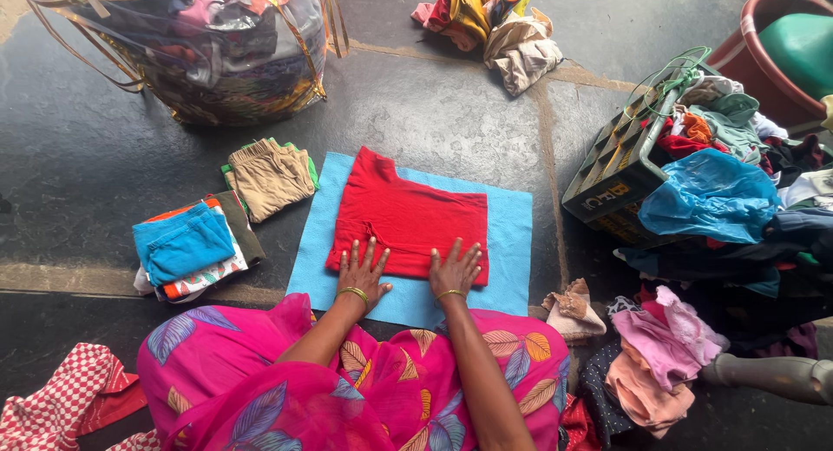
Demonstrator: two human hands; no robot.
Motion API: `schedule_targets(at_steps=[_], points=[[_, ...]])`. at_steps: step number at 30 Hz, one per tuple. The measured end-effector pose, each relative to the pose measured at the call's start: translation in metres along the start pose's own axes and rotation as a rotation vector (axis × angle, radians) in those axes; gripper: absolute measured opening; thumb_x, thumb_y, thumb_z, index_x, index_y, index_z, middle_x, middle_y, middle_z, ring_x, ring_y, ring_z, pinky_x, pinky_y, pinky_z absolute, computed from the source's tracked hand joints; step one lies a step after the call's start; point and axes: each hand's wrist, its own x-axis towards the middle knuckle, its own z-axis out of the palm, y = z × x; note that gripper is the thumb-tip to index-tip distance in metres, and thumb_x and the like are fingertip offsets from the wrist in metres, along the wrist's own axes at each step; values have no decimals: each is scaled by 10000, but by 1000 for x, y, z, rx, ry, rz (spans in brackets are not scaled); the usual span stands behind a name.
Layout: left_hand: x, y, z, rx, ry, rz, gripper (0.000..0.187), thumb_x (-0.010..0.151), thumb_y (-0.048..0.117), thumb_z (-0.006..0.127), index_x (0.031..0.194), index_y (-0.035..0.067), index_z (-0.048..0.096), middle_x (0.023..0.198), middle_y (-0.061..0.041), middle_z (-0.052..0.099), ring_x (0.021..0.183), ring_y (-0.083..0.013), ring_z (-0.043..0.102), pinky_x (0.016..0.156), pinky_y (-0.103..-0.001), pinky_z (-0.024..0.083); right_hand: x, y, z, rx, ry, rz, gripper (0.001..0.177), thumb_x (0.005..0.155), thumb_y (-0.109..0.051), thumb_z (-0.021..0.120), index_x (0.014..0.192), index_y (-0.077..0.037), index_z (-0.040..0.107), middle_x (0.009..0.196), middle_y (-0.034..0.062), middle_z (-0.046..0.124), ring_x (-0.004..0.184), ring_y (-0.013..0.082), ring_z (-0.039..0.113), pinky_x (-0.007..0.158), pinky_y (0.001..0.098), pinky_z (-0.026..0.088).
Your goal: The person folds a red shirt and a white piece of clothing by hand on a blue mat, smoothing the fabric and tucking in the edges.
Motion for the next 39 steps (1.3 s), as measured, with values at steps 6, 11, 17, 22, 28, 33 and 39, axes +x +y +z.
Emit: schedule_targets(at_steps=[6, 11, 17, 22, 28, 33, 39], points=[[29, -17, 12, -85, -84, 14, 803, 929, 597, 575, 1600, 312, 240, 1713, -74, 64, 1561, -409, 78, 1242, -571, 130, -93, -63, -34, 540, -55, -581, 412, 919, -223, 727, 1297, -92, 630, 1447, 263, 528, 1399, 397, 470, 1146, 482, 389], [64, -84, 16, -401, 242, 301, 385, 928, 336, 678, 1244, 117, 668, 1361, -142, 625, 1288, -331, 591, 1134, -446, 442, -210, -128, -135, 775, -827, -81, 246, 1103, -267, 572, 1259, -92, 645, 967, 145, 715, 897, 226, 686, 791, 345, 544], [33, -142, -89, -215, 375, 309, 259, 870, 251, 699, 1091, 118, 727, 1147, -123, 706, 1046, -361, 669, 897, -454, 545, -240, -143, -198, 1037, -1130, -578, 262, 1047, -203, 573, 1268, -86, 650, 1019, 130, 717, 938, 218, 695, 829, 341, 552], [9, -173, -144, -43, 262, 229, 286, 909, 317, 668, 1137, 153, 722, 1132, -116, 715, 1084, -324, 687, 936, -441, 554, -262, -157, -226, 1151, -1248, -920, 295, 1000, -150, 573, 1276, -81, 654, 1062, 118, 718, 973, 211, 702, 861, 339, 558], [8, -177, -144, 57, 85, 90, 329, 938, 359, 628, 1206, 181, 698, 1165, -144, 698, 1124, -345, 670, 948, -480, 537, -273, -173, -242, 1232, -1296, -1141, 351, 944, -86, 574, 1285, -75, 659, 1114, 103, 720, 1014, 203, 710, 900, 335, 566], [19, -155, -136, 233, -103, 222, 339, 924, 382, 654, 1172, 153, 692, 1203, -95, 703, 1178, -310, 660, 966, -454, 546, -260, -184, -247, 1263, -1300, -1263, 406, 897, -33, 574, 1292, -70, 663, 1157, 91, 722, 1048, 197, 717, 932, 333, 572], [48, -127, -134, 204, -153, 286, 373, 910, 375, 675, 1224, 174, 664, 1220, -113, 680, 1180, -330, 642, 985, -458, 521, -160, -165, -187, 1179, -919, -1192, 478, 841, 31, 575, 1301, -64, 667, 1210, 76, 724, 1090, 189, 725, 971, 329, 580]])
